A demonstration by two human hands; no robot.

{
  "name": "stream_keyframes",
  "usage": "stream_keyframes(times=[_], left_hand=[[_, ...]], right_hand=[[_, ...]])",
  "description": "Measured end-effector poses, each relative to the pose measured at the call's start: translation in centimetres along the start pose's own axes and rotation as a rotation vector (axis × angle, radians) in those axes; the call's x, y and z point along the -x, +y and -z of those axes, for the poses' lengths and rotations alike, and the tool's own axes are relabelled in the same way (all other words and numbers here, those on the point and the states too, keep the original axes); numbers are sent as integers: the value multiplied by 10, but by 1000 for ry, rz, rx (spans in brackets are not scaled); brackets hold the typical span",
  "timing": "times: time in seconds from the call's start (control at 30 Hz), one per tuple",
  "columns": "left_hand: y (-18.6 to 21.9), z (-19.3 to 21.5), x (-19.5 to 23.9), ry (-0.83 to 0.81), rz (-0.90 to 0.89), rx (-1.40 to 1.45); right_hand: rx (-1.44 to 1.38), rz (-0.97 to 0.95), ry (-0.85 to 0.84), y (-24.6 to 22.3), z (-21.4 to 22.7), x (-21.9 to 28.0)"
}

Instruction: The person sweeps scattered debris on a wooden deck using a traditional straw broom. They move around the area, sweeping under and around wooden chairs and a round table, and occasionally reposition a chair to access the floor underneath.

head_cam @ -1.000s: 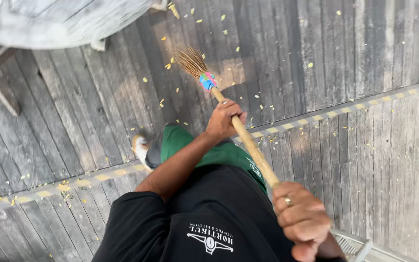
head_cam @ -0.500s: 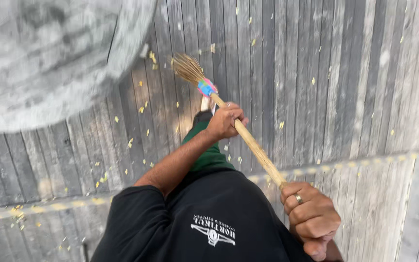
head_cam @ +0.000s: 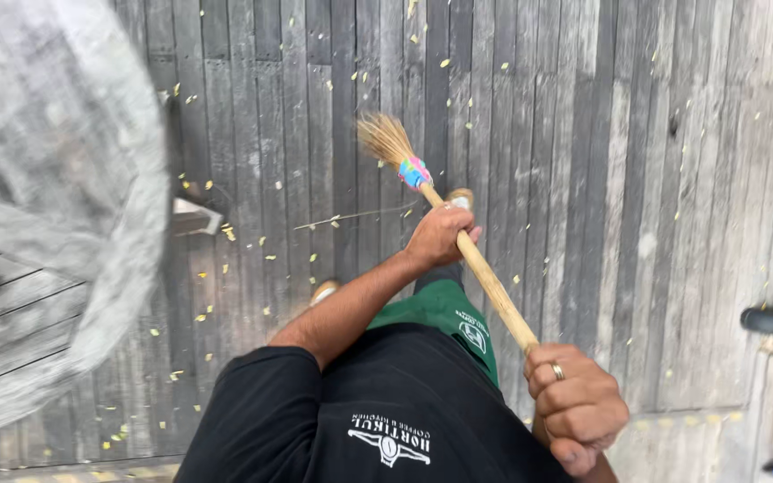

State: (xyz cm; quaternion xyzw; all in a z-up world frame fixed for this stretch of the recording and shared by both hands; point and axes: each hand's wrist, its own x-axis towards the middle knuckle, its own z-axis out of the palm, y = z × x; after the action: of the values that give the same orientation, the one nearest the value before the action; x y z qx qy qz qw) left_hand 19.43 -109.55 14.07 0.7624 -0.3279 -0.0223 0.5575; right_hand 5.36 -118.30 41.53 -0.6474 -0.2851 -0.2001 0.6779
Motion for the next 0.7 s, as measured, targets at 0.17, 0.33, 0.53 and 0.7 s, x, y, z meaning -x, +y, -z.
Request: stream_keyframes(times=[0.17,0.33,0.53,0.7], left_hand=[[-28,-66,-142,79,50,-2],[-34,-115,-279,239,118,8],[-140,-157,-472,473,41,2],[-299,-171,-612,558,12,-51]], right_hand=[[-13,-46,-223,59,153,-70],[-1,-80,-238,114,273,-146],[55,70,-321,265,384,-226],[152,95,-484,444,461,-300]])
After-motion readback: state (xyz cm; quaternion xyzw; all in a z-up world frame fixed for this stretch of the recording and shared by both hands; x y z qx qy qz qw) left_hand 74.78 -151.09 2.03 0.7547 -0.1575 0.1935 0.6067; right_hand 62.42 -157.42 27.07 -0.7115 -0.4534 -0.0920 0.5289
